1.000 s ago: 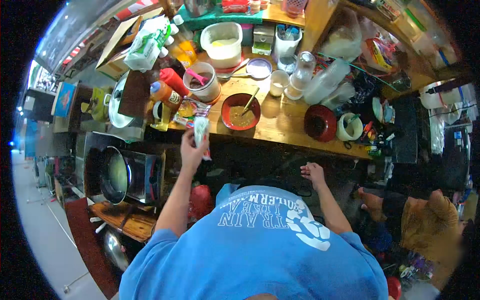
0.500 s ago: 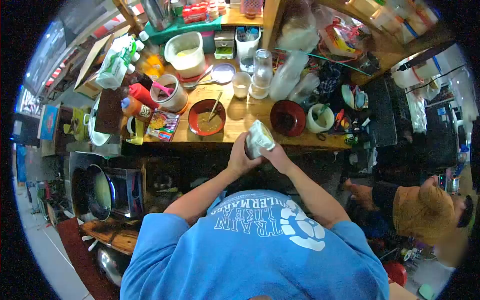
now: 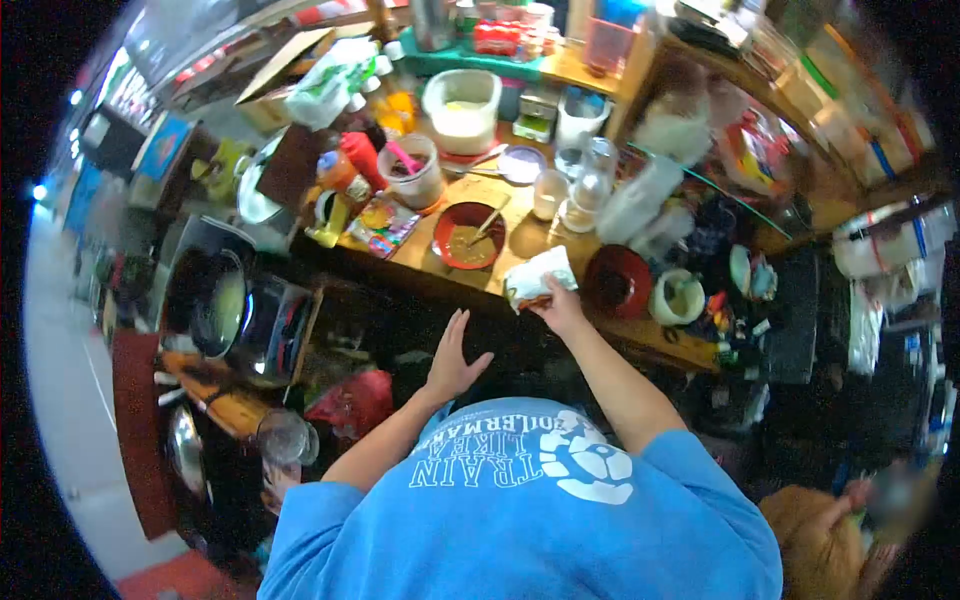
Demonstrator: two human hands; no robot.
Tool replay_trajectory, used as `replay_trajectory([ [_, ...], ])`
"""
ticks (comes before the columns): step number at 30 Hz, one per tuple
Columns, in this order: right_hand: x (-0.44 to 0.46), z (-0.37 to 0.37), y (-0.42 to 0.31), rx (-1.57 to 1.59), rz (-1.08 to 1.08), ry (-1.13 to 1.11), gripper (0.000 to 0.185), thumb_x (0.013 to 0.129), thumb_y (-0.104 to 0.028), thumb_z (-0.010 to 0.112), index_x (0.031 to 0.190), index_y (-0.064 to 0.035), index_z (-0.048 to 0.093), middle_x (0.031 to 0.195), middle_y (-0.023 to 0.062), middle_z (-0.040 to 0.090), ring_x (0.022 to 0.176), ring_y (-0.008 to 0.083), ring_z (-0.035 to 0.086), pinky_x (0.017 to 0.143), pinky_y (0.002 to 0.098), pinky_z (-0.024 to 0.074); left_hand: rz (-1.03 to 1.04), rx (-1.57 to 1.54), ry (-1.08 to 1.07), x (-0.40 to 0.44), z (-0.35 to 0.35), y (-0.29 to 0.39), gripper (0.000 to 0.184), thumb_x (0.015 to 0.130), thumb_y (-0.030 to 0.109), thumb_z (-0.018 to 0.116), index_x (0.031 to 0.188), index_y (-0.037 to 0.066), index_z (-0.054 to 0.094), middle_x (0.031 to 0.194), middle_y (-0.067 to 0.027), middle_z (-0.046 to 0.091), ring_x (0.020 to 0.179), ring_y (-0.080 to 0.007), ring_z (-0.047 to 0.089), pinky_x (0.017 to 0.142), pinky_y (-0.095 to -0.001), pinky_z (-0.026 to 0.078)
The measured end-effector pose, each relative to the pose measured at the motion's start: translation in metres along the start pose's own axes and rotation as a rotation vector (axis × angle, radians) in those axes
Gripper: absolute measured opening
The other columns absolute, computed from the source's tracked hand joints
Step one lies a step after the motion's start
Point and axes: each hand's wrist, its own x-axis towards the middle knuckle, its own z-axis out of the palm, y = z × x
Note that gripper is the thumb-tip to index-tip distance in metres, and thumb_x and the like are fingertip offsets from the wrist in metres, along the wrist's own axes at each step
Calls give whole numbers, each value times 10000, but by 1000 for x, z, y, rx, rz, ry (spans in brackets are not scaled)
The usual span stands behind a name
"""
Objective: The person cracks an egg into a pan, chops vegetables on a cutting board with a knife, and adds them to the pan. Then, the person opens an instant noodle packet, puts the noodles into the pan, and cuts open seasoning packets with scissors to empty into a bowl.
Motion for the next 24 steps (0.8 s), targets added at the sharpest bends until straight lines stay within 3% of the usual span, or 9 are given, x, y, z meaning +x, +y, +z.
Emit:
replay_trajectory([
  [4,32,-12,9,94,28,57,426,973,-239,592,1338,-73,450,1309,151,527,1194,359,542,967,603,486,-216,-32,23,-85,-23,-40,814,800,230,758,1463,12,339,1500,-260,353,1387,-395,368,1139,-420,334],
  [6,37,-12,13,88,-17,183,391,997,-226,561,1339,-77,444,1266,129,543,1156,317,552,922,508,519,-298,-11,43,-128,-41,-54,781,803,224,752,1450,20,363,1480,-256,385,1374,-394,387,1130,-423,347],
  [14,21,-34,21,-216,-118,141,391,968,-301,621,1217,-9,544,1146,97,614,1026,250,612,923,378,468,-582,23,232,-308,-108,-107,616,823,183,721,1374,41,484,1389,-228,511,1274,-385,507,1063,-416,428],
  [16,14,-15,23,-247,-125,363,418,951,-314,642,1224,-13,545,1199,89,592,1078,240,588,954,377,442,-629,82,242,-354,-125,-120,591,823,167,717,1361,50,502,1373,-215,529,1248,-382,530,1039,-412,448],
  [18,-5,10,28,-206,-202,440,341,934,-251,653,1158,-9,566,1064,88,619,1009,249,605,881,394,494,-664,58,238,-392,-151,-126,586,818,152,721,1355,54,507,1347,-203,550,1207,-377,558,1008,-412,466],
  [20,-12,18,44,-249,-262,354,458,915,-261,665,1241,16,501,1226,138,566,1124,305,572,972,414,474,-688,20,228,-433,-174,-137,564,815,134,721,1335,43,522,1307,-206,573,1153,-370,587,959,-416,490],
  [22,-60,73,64,-216,-127,645,604,894,-268,672,1359,5,399,1410,182,435,1269,363,482,1054,450,432,-679,24,252,-474,-194,-150,552,810,124,723,1319,33,529,1267,-209,594,1082,-365,616,912,-415,509],
  [23,-65,68,76,-280,-73,465,722,890,-299,668,1442,-15,298,1508,196,309,1362,382,385,1089,490,401,-723,-13,220,-498,-201,-166,558,802,128,733,1314,29,535,1226,-212,613,1038,-363,629,878,-417,518],
  [24,-75,81,85,-327,10,361,659,913,-284,634,1436,-22,330,1478,206,363,1319,368,434,1058,499,430,-766,-49,190,-521,-206,-185,563,793,133,742,1309,24,542,1184,-215,632,994,-361,641,843,-420,527],
])
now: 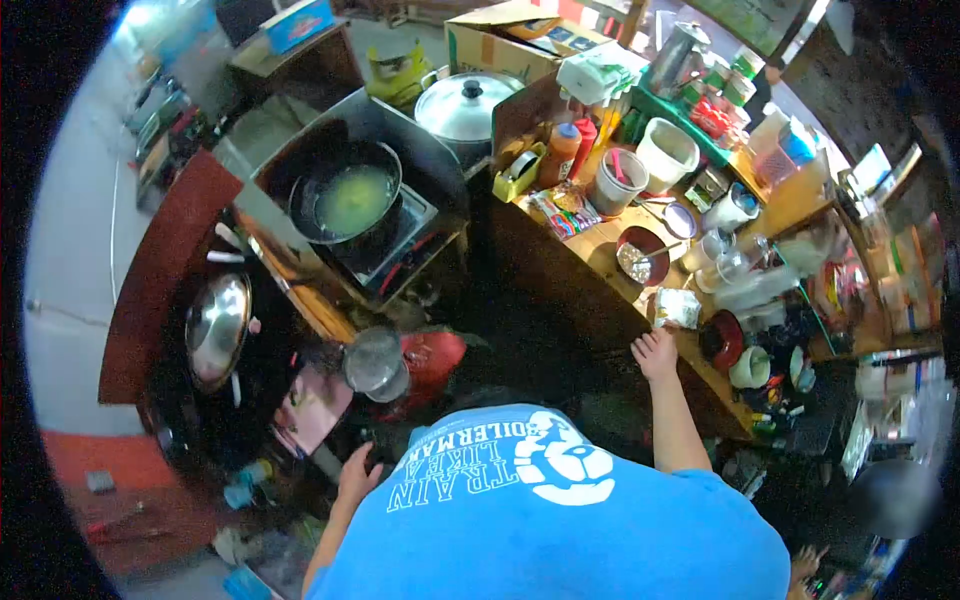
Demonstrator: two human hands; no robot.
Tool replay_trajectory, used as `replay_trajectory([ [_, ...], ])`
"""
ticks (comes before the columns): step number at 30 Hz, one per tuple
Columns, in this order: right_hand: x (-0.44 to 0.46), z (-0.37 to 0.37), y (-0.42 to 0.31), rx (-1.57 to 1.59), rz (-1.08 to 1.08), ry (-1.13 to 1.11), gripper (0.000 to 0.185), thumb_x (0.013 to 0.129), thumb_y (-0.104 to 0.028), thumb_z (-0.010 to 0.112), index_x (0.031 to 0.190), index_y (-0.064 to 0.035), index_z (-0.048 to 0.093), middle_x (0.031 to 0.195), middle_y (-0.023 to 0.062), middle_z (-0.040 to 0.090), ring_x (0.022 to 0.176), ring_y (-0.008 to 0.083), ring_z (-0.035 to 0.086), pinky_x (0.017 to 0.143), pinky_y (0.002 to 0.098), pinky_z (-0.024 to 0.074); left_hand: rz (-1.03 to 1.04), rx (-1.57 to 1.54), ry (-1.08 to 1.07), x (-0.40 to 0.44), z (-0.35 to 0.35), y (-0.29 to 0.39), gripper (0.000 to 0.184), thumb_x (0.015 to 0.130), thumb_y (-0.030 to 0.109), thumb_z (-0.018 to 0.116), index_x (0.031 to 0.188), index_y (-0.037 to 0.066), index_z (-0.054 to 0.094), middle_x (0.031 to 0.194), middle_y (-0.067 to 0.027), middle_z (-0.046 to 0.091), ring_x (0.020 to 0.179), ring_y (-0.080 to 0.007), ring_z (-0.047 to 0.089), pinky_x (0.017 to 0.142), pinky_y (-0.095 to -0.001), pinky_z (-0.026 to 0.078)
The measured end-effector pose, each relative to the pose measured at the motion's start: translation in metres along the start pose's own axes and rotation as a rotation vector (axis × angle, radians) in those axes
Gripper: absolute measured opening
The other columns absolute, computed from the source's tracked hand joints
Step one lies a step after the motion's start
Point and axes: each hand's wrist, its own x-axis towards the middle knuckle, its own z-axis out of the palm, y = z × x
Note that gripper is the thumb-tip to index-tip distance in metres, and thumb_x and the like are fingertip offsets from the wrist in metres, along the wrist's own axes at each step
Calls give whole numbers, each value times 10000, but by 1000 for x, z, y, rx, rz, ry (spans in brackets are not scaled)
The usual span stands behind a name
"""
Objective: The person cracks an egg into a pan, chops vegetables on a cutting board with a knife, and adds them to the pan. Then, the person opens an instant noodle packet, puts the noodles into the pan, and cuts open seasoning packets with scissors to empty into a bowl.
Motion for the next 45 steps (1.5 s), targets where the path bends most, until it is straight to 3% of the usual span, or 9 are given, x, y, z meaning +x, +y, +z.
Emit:
replay_trajectory([
  [5,-88,97,-7,-550,-14,-377,682,919,-269,639,1485,-48,328,1329,161,532,1075,275,596,931,422,516,-111,199,-235,-5,-64,-7,597,806,273,734,1312,14,554,1064,-229,666,889,-357,652,771,-427,522],
  [10,-113,177,-21,-1099,-54,-505,815,890,-283,694,1541,-83,245,1244,124,564,893,181,595,765,329,548,-147,285,-550,14,-71,-22,583,819,301,718,1302,13,566,1084,-231,669,938,-353,654,806,-421,520],
  [17,29,235,-2,-1286,-100,-447,832,856,-322,714,1539,-151,270,1074,93,593,800,201,582,701,380,560,-153,292,-639,44,-32,-39,569,838,341,696,1288,10,584,1111,-234,673,1007,-347,655,855,-412,516],
  [20,128,247,27,-1623,-635,-282,787,811,-269,662,1507,-142,319,1112,234,647,1003,400,639,849,462,528,-134,288,-541,58,-5,-59,566,846,358,686,1281,9,592,1122,-235,675,1037,-344,656,876,-408,514],
  [23,107,262,31,-1403,-710,-182,739,787,-221,627,1463,-68,371,1263,278,585,1142,420,596,949,460,493,-144,229,-345,58,40,-88,564,854,374,676,1275,8,600,1134,-236,676,1067,-342,657,897,-404,513],
  [27,105,264,26,-1469,-833,-142,673,780,-196,609,1410,-65,413,1161,289,628,1101,429,610,918,481,499,-304,15,-280,48,75,-74,485,874,307,658,1256,11,619,1153,-218,680,1088,-341,652,912,-401,507],
  [33,110,263,13,-1599,-789,-267,496,798,-173,593,1264,-42,489,1106,274,642,1051,442,623,875,517,504,-294,-10,-231,16,69,-15,500,812,277,711,1219,-4,637,1102,-220,695,1027,-323,675,852,-404,523],
  [40,120,265,11,-1619,-708,-321,513,802,-201,613,1271,-36,486,1173,281,624,1106,425,611,930,502,487,-538,-38,-182,-13,117,-127,604,768,410,749,1192,-7,649,1074,-215,703,1000,-324,678,825,-399,531],
  [45,118,267,9,-1658,-722,-354,557,790,-191,629,1304,-39,479,1199,271,621,1137,406,600,948,476,482,-365,-56,-187,-25,146,-155,576,779,437,724,1162,9,672,1086,-216,699,1035,-364,661,861,-436,522],
])
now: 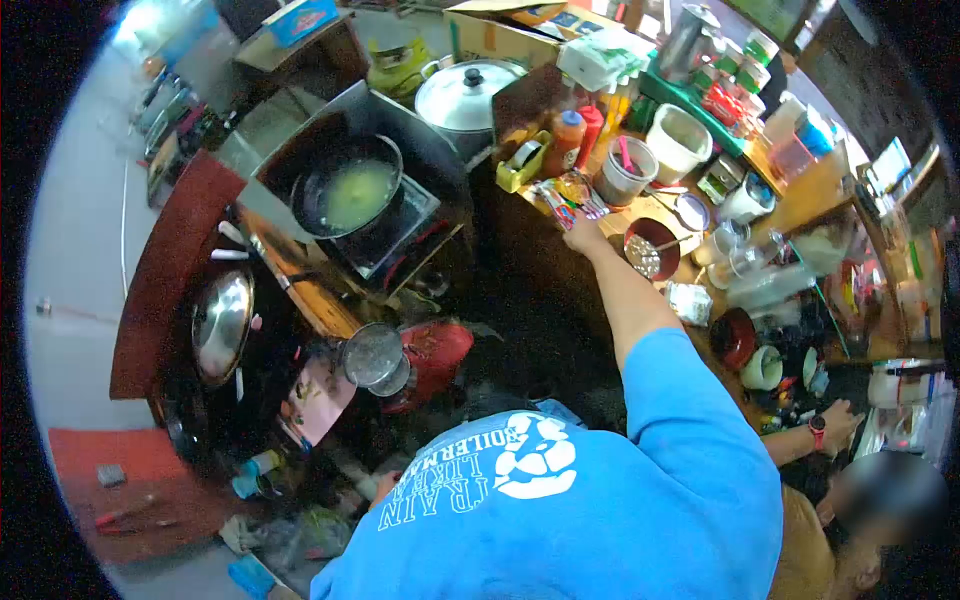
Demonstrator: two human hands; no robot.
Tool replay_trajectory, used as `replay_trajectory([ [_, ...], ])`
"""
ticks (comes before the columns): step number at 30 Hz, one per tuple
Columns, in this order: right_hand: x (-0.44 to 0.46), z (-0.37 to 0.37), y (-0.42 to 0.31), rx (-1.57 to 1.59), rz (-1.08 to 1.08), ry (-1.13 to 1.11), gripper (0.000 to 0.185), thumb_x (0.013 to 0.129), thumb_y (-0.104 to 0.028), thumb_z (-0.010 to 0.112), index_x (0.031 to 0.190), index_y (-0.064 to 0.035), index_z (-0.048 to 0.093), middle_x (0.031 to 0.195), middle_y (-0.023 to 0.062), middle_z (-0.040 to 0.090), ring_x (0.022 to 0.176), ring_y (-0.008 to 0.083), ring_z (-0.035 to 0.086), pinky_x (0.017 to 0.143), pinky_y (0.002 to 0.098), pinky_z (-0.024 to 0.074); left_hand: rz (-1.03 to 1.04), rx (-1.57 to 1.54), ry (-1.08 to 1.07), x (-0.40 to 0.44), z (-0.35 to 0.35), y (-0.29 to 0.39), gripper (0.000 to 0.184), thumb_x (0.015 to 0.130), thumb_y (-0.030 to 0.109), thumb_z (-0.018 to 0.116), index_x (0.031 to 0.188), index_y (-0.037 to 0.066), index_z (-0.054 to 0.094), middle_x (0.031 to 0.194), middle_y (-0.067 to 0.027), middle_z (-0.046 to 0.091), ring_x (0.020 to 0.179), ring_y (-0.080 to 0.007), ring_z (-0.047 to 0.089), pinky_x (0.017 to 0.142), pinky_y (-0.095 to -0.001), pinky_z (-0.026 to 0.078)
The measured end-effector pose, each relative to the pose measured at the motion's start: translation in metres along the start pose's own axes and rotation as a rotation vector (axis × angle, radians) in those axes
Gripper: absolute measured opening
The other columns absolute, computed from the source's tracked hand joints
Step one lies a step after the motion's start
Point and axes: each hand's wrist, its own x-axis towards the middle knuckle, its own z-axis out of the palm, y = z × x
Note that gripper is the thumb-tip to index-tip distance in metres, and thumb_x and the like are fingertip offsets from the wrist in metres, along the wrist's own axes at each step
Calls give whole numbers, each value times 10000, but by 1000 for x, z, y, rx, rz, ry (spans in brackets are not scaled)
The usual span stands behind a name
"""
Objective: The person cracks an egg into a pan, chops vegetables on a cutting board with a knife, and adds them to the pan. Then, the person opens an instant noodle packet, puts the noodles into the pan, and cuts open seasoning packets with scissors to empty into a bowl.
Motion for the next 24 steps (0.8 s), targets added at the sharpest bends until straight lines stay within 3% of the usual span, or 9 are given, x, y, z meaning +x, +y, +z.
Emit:
replay_trajectory([
  [4,91,80,94,137,-297,90,574,839,-256,589,1376,-102,458,1071,252,649,981,429,628,830,483,513,5,106,47,-3,3,21,577,795,423,693,1223,40,636,1144,-216,678,1058,-391,643,897,-454,516],
  [5,47,45,49,-243,-184,83,591,851,-272,587,1408,-134,447,1080,262,651,986,425,633,839,490,508,-58,50,-4,1,-6,23,588,800,422,683,1249,48,617,1163,-213,670,1062,-392,640,906,-459,515],
  [6,13,32,25,92,-280,203,577,841,-258,595,1397,-150,482,1095,272,652,1011,426,629,858,494,502,-74,204,96,-4,-15,46,608,801,402,682,1280,41,584,1166,-218,666,1068,-375,642,922,-455,512],
  [8,-35,8,-11,59,-98,71,528,840,-255,588,1349,-125,533,1096,258,659,1012,405,637,877,471,496,-90,-55,84,0,-48,65,513,792,360,700,1165,12,647,1112,-210,683,1053,-364,650,911,-445,516],
  [10,-34,50,17,139,-168,269,494,838,-176,604,1309,-42,542,977,184,678,872,285,672,766,417,531,-70,-31,329,-4,-82,94,458,797,311,706,1127,-4,664,1110,-219,682,1039,-352,661,894,-425,523],
  [13,-38,115,77,229,-115,63,412,858,-128,635,1241,13,579,905,133,682,681,153,666,572,281,538,5,-189,647,21,-123,100,393,807,256,706,1101,-3,672,1041,-198,706,981,-340,684,865,-412,535],
  [17,-139,126,28,181,90,-193,340,870,-121,655,1187,1,648,945,126,707,702,174,682,644,329,561,10,-125,870,54,-182,113,388,802,258,707,1081,-9,669,999,-215,697,948,-362,674,859,-426,530],
  [20,-179,148,30,118,145,-411,314,883,-143,672,1173,-23,662,979,111,715,745,187,689,653,324,558,26,-126,901,75,-205,121,482,792,265,716,1176,-10,619,1084,-235,655,1029,-394,627,901,-452,508],
  [24,-228,167,31,-46,66,-550,331,870,-178,700,1157,-15,672,962,98,721,757,186,681,713,322,543,-219,-83,763,88,-207,162,632,798,289,715,1315,10,480,1305,-260,505,1208,-411,509,973,-502,451],
])
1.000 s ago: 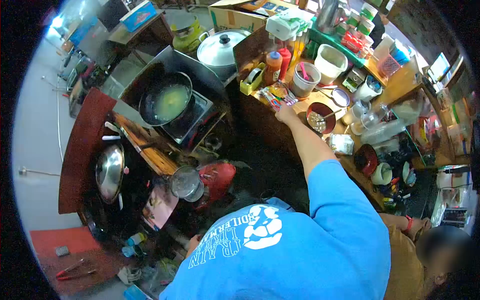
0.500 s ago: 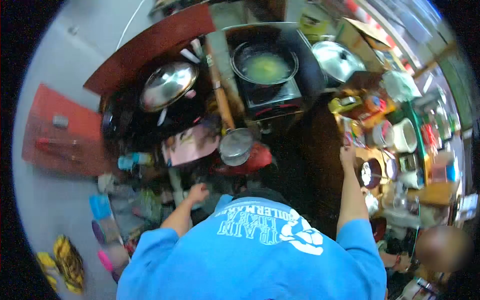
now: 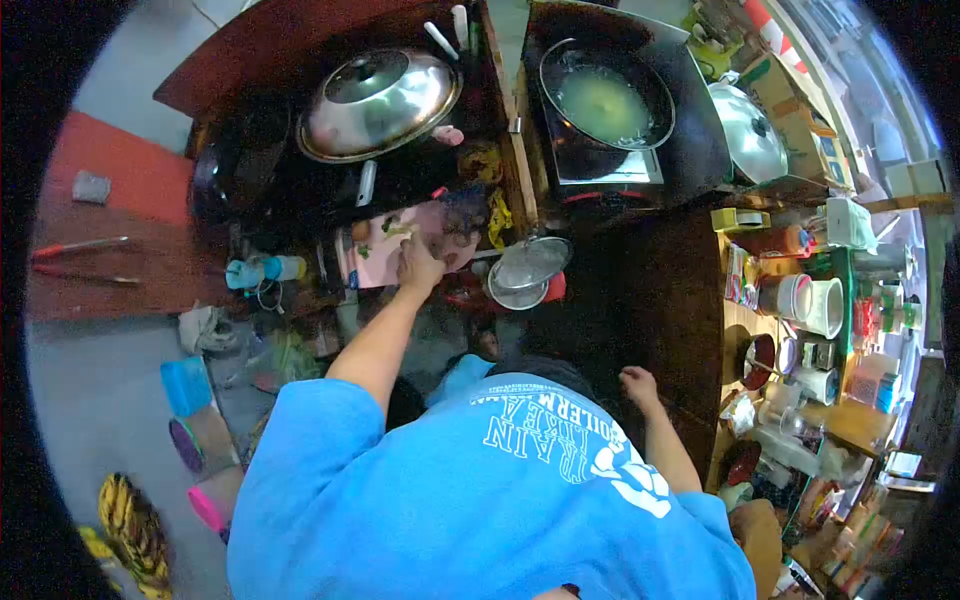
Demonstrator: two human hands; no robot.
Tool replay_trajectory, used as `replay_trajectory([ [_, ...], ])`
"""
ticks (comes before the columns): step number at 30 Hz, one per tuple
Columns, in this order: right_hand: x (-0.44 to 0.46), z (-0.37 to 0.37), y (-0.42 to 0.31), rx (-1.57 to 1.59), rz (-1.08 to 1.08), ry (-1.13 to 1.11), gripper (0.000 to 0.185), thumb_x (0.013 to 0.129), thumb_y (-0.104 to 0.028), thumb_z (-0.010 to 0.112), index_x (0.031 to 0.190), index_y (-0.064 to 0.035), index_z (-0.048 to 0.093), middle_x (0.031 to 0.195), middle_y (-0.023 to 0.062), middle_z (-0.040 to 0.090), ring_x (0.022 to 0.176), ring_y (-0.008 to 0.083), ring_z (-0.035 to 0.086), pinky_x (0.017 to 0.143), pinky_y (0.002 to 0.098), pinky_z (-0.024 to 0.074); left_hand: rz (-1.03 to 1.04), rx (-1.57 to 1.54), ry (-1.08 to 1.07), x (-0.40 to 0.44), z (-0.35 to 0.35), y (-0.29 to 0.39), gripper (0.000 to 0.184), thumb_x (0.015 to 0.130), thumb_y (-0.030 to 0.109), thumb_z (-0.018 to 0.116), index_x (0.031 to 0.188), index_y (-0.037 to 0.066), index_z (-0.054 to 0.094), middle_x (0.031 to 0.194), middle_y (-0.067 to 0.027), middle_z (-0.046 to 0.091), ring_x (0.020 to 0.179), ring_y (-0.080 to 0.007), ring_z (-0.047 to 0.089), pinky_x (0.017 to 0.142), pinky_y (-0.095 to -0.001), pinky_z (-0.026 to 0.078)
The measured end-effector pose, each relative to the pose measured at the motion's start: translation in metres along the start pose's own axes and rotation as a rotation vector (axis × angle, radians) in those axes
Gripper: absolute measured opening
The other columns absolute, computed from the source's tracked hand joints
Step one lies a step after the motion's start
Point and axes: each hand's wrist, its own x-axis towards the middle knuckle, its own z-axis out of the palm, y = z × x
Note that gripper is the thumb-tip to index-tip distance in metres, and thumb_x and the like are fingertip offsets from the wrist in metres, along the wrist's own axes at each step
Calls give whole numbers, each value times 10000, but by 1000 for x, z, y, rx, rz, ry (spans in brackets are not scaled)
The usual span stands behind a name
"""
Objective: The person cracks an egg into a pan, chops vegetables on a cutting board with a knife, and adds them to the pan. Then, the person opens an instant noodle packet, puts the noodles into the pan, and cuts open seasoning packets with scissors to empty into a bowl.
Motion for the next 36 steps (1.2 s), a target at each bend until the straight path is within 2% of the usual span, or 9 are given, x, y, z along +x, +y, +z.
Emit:
replay_trajectory([
  [4,-34,20,-12,44,87,-8,363,854,-205,707,1161,-15,679,1041,144,717,886,229,691,784,344,542,-244,-148,15,31,64,-6,701,828,395,701,1335,6,415,1379,-250,427,1270,-455,420,1034,-526,402],
  [9,-55,29,-30,-37,132,86,349,852,-209,711,1143,-18,693,1082,152,715,925,246,701,810,351,543,-123,-67,42,5,28,42,960,762,709,642,1333,-32,421,1343,-242,449,1278,-478,398,1013,-575,401],
  [17,-58,42,-31,100,242,50,350,873,-212,708,1156,-7,683,983,119,729,840,201,699,766,337,550,145,0,97,23,64,13,689,896,554,557,1314,9,501,1300,-256,504,1249,-469,441,1029,-523,397],
  [18,-56,45,-26,97,250,39,347,876,-212,704,1158,-11,682,966,108,729,825,193,693,761,334,549,-60,-571,274,52,139,-34,557,965,452,464,1269,-9,536,1268,-271,525,1220,-441,470,1024,-499,396],
  [22,-40,59,12,25,199,25,331,881,-216,699,1150,-22,689,947,88,725,815,181,679,753,324,541,-138,-598,73,30,57,-2,489,991,364,390,1243,-18,563,1278,-265,534,1209,-423,485,1018,-477,399],
  [27,-48,43,-6,86,300,-5,316,877,-212,709,1139,-38,692,932,70,717,807,170,664,710,323,532,342,-203,116,40,24,-22,394,915,210,528,1238,-13,569,1281,-225,552,1186,-438,503,1008,-472,418],
  [28,-44,47,6,70,203,36,389,833,-331,730,1119,-68,716,947,106,740,840,207,696,786,329,539,346,-174,113,50,29,-32,380,896,184,551,1224,-7,580,1291,-222,541,1190,-432,500,1012,-472,421],
  [31,-4,59,67,205,233,-29,374,840,-290,736,1138,-66,708,936,95,741,814,194,690,757,326,536,380,-115,115,56,30,-29,348,871,133,569,1193,6,608,1363,-209,483,1241,-405,471,1031,-464,427],
  [36,-16,39,-2,234,216,-58,322,881,-137,698,1172,-6,652,969,86,692,835,196,648,699,343,527,408,76,115,54,26,-27,347,848,99,570,1182,21,619,1452,-200,414,1330,-384,410,1057,-449,421],
])
